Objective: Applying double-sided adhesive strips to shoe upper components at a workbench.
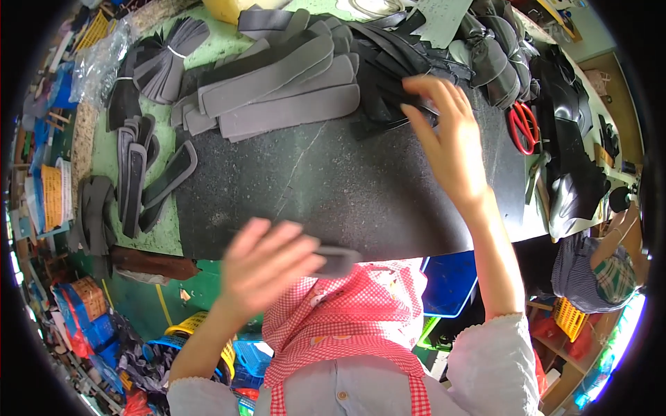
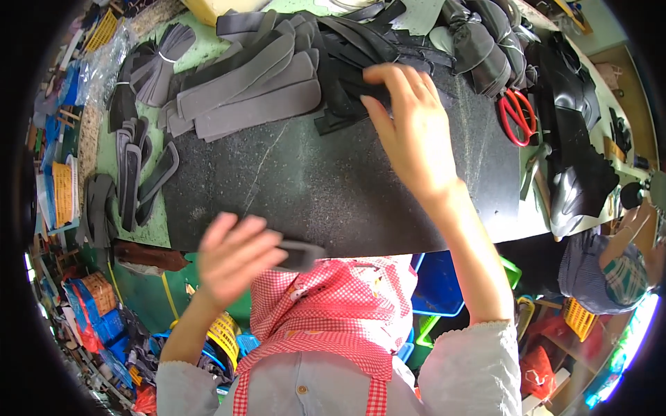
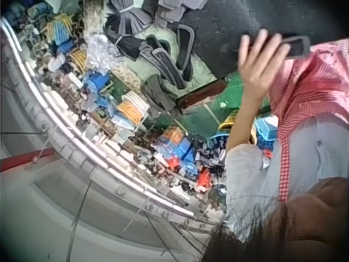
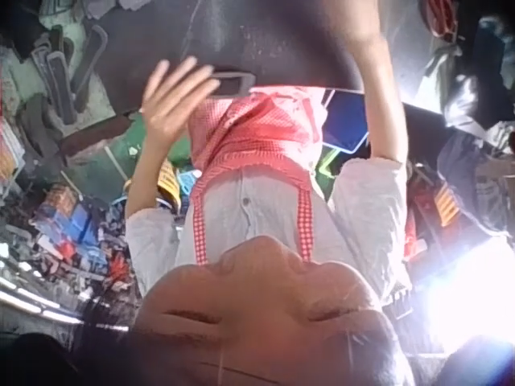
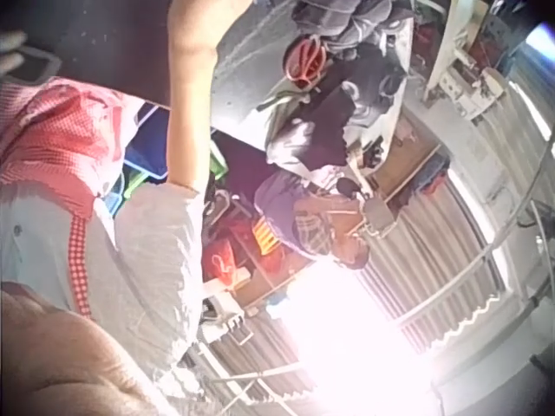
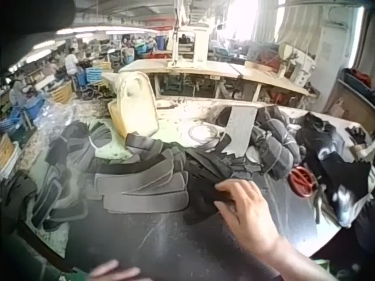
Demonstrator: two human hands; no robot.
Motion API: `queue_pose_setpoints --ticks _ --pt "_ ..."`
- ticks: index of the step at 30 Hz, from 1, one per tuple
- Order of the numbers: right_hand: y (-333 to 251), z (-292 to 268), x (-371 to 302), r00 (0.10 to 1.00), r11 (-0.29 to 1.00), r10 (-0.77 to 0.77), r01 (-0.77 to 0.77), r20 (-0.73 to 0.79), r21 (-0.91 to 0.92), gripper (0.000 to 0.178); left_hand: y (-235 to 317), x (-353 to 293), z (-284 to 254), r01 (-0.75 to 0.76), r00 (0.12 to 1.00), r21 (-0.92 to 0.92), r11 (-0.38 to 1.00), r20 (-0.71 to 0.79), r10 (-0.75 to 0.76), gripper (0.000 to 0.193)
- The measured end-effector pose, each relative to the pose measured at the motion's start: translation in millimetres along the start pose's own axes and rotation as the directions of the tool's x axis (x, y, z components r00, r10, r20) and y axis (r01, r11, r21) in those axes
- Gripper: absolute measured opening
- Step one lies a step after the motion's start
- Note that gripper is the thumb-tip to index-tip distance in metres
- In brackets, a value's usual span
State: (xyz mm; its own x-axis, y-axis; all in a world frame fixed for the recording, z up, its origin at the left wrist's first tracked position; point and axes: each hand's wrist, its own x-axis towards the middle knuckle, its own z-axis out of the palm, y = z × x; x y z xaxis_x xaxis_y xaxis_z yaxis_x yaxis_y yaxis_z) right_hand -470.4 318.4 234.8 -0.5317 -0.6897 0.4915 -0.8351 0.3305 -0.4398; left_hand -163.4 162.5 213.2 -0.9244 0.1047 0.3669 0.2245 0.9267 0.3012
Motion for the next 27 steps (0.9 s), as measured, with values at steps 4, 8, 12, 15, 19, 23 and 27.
queue_pose_setpoints --ticks 4,8,12,15,19,23,27 --pt "16 16 -7 0.994 0.982 -0.1 0.106 0.049 -0.154 0.03 -53 -15 -45 0.405 0.911 0.257 0.877 -0.189 -0.366 0.034" --pt "11 -10 -40 0.993 0.998 -0.032 0.039 0.116 -0.051 0.03 -51 52 -24 0.284 0.95 0.095 0.954 -0.167 -0.266 0.044" --pt "14 -49 -64 0.966 0.987 0.159 -0.161 0.205 -0.006 0.03 -53 78 18 0.225 0.968 0.201 0.953 0.07 -0.243 0.064" --pt "19 -61 -68 0.949 0.972 0.235 -0.233 0.209 -0.034 0.03 -24 53 15 0.282 0.945 0.092 0.955 0.142 -0.293 0.067" --pt "15 -61 -57 0.922 0.953 0.29 -0.302 0.256 0.006 0.021 22 28 14 0.282 0.944 -0.062 0.957 0.199 -0.265 0.065" --pt "24 -66 -55 0.931 0.955 0.29 -0.297 0.221 0.002 0.02 40 14 7 0.268 0.962 -0.052 0.962 0.065 -0.265 0.053" --pt "-23 -75 -49 0.826 0.787 0.509 -0.561 0.243 0.257 0.018 20 4 1 0.394 0.918 -0.014 0.919 0.055 -0.393 0.059"
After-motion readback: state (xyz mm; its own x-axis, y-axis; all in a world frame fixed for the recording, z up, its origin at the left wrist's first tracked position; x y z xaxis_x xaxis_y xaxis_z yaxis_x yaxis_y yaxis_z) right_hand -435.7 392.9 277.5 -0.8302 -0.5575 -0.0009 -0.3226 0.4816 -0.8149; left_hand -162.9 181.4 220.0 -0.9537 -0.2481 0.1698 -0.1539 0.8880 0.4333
